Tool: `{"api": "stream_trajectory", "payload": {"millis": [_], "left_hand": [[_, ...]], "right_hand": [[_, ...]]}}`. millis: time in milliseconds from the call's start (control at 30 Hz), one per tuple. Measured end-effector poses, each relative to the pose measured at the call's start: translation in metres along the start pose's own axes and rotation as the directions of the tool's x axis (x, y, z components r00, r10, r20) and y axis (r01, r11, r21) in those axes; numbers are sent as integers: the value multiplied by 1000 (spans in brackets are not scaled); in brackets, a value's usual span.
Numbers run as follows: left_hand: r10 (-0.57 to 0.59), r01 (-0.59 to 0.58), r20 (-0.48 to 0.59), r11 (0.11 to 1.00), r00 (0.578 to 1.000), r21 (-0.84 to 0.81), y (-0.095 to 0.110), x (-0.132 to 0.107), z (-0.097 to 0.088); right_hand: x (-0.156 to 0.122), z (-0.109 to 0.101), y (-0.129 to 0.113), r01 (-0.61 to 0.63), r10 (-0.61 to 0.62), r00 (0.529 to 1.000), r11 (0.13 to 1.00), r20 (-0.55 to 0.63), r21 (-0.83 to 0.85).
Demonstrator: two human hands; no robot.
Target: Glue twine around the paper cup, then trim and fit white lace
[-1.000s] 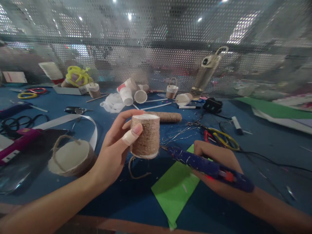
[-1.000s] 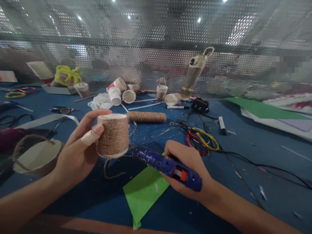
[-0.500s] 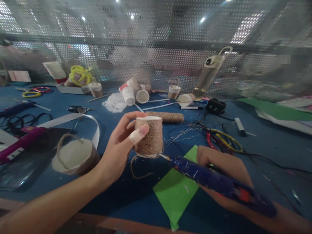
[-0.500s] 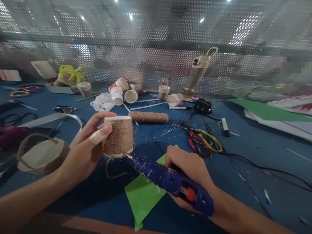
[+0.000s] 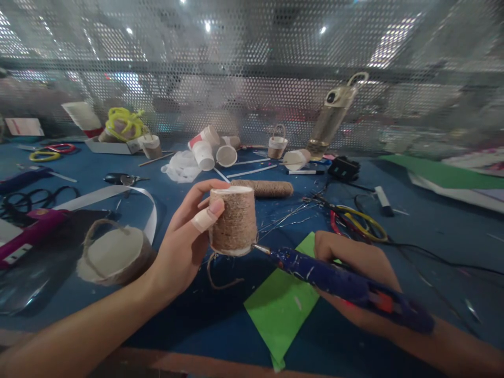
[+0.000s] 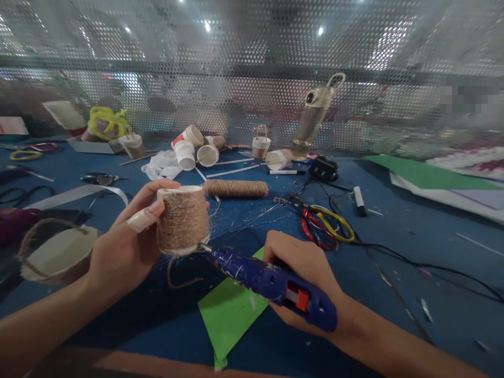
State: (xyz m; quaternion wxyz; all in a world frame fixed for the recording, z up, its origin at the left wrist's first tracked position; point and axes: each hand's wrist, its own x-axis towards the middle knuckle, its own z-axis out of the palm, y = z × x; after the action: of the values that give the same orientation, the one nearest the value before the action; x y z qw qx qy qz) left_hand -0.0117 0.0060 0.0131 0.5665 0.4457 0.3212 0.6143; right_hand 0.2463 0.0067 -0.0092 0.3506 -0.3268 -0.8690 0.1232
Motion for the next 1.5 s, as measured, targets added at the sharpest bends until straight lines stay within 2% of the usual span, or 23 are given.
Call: {"api": "stream_trajectory", "payload": {"millis": [367,467,733,967,1100,1267,1400,1500], "left_hand": [[-20,19,-15,1000,1000,-13,3,0,1],[-30,30,-6,1000,1000,-4,2,0,0],[-32,32,-12,999,999,-1,0,-1,-1],[-16,14,33,999,999,37,-2,-1,-2],[-13,13,-1,1000,1000,27,-1,0,-1],[-19,20,-69,1000,997,18,1,1,1],[-18,15,-74,999,997,-46,0,1,0],[-63,58,-54,994,997,-95,-1,0,1]], "right_hand": [[1,1,4,-69,70,997,992,-8,108],[2,1,3,-53,53,999,992,1,117],[4,-1,-4,-55,53,998,994,28,91],[-1,0,-6,-37,36,999,999,30,36],[0,0,-3,-32,32,999,999,6,40],[3,-2,1,-80,80,997,985,3,153],[5,-1,0,-113,134,987,972,-91,206],[11,1,-5,-113,154,971,969,-183,219]]}}
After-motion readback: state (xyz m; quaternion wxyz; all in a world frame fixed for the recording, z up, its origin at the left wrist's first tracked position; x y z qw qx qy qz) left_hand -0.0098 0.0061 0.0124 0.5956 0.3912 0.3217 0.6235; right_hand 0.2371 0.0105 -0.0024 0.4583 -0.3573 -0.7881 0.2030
